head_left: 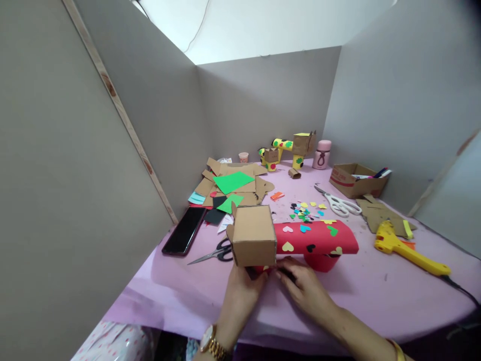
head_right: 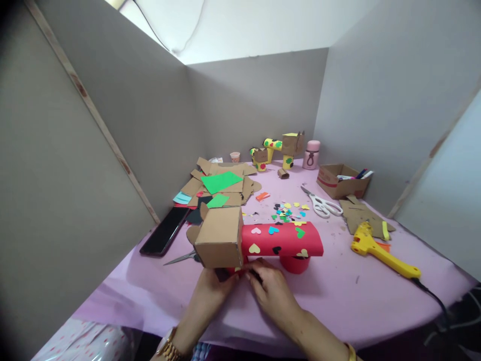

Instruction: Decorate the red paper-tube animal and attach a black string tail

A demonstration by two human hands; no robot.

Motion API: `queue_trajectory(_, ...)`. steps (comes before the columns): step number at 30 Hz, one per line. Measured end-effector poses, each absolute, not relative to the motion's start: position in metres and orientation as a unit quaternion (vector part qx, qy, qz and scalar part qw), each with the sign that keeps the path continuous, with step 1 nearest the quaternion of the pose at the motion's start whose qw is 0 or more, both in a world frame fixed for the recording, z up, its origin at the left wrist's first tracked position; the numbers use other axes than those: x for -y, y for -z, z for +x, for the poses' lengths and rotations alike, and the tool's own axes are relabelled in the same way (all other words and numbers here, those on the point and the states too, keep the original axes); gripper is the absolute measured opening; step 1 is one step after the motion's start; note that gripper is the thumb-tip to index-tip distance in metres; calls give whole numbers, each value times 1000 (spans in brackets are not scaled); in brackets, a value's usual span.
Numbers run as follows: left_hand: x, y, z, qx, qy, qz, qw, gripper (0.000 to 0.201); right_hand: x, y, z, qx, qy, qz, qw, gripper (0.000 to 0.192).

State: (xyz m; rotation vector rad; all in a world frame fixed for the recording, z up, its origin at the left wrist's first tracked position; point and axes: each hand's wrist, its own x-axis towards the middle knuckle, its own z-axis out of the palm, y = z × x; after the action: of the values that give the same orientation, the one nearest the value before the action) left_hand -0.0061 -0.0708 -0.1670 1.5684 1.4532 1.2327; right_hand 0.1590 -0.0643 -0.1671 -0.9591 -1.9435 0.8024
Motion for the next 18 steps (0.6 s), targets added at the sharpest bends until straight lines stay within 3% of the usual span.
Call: queue_trajectory(18,67,159,-15,-558,-467,581,365,34,79,166,162,788,-260,-394,395,24)
